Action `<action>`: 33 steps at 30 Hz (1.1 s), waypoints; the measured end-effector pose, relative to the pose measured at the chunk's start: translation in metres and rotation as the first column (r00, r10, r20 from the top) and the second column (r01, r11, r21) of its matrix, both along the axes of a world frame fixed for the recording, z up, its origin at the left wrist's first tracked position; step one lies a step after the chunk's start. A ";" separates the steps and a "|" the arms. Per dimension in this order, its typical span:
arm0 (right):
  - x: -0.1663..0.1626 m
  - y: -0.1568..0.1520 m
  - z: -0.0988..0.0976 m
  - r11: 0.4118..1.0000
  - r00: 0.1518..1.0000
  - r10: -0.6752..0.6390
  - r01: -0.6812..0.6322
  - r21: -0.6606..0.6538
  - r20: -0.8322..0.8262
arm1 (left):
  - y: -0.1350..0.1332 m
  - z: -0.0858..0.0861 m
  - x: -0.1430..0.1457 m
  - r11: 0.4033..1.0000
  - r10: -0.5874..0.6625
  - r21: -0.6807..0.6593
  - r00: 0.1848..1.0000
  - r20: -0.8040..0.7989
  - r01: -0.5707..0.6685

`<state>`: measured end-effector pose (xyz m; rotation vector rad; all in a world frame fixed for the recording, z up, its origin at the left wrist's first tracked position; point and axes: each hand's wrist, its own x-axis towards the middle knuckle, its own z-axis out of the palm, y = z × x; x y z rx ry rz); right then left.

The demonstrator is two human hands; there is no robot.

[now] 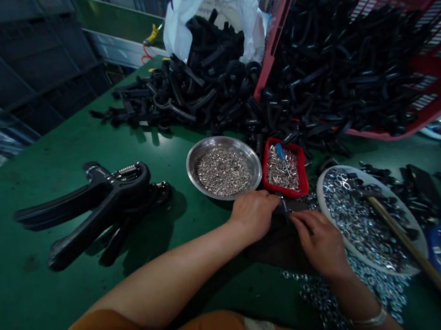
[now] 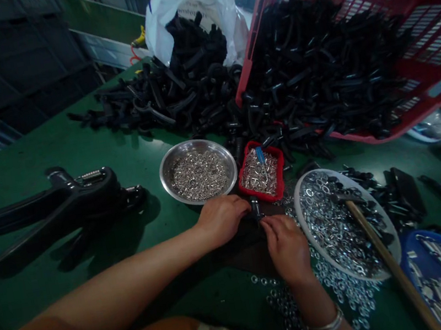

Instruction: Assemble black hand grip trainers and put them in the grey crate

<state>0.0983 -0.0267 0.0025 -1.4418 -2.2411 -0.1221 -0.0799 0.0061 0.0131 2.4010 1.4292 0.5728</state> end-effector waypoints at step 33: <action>-0.013 0.037 0.045 0.868 0.903 0.084 0.142 -0.476 0.422 | 0.002 -0.003 -0.001 0.999 0.030 -0.026 0.999 0.044 -0.029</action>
